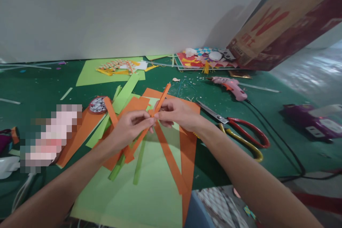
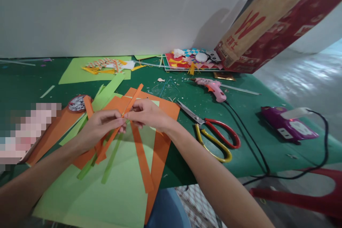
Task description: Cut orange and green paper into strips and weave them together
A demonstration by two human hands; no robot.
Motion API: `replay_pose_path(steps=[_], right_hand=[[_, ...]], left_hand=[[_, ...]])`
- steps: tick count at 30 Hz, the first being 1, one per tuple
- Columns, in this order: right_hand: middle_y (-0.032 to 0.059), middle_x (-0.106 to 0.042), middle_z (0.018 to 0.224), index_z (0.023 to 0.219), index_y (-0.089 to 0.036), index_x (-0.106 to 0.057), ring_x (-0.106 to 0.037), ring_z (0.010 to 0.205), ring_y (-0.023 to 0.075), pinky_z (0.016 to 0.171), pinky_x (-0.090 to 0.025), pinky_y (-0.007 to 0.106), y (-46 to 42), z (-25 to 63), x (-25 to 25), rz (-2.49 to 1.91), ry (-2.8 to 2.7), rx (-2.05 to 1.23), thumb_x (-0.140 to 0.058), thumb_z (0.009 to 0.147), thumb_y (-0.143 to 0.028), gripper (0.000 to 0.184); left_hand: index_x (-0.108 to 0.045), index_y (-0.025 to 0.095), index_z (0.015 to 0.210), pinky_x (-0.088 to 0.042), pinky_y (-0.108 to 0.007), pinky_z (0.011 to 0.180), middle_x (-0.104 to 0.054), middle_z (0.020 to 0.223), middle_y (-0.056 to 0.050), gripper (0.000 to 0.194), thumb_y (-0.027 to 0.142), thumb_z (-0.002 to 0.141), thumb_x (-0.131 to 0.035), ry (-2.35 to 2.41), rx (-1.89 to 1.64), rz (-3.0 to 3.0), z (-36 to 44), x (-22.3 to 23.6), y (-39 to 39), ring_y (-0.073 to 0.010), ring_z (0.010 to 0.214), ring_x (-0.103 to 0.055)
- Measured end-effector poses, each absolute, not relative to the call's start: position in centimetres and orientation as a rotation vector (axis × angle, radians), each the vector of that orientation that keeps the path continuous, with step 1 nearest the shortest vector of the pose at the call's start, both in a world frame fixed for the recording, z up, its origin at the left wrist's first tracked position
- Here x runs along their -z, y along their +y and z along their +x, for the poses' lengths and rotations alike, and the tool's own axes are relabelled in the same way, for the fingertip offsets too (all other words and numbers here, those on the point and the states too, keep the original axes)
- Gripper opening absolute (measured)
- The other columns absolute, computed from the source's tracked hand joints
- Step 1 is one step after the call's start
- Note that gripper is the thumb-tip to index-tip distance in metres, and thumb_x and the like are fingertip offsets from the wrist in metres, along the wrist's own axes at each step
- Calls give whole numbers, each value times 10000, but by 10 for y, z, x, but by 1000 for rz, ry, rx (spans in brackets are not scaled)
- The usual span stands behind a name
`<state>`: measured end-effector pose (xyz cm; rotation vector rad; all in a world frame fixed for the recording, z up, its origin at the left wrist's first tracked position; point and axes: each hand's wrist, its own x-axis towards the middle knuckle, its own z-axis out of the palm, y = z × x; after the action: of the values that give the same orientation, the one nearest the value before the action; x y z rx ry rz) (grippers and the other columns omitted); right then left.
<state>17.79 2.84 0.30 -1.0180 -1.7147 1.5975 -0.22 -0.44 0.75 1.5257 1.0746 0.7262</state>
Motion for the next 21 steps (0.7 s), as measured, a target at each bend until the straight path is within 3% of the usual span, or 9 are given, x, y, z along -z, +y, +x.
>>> replay_pose_path(steps=[10, 15, 21], right_hand=[[-78, -418, 378, 593, -171, -503, -331, 365, 51, 418, -233, 229, 32, 182, -4, -969, -1588, -1539, -535, 655, -222, 86], [-70, -437, 396, 548, -182, -452, -361, 369, 51, 416, -247, 224, 28, 175, -3, -995, -1574, -1616, -568, 644, -258, 169], [-77, -437, 395, 646, -158, -552, -351, 368, 53, 414, -246, 221, 30, 177, -3, -962, -1626, -1626, -566, 665, -253, 97]], left_hand=[[-439, 179, 560, -410, -209, 603, -576, 563, 35, 303, 301, 809, -561, 988, -680, 1484, -2, -8, -5, -94, 596, -559], [-527, 177, 569, -416, -228, 591, -609, 600, 12, 300, 336, 823, -528, 1058, -626, 1529, -1, -10, -6, -103, 577, -548], [-549, 177, 571, -433, -228, 592, -622, 606, 7, 288, 306, 826, -508, 1020, -646, 1534, -1, -11, -6, -98, 565, -548]])
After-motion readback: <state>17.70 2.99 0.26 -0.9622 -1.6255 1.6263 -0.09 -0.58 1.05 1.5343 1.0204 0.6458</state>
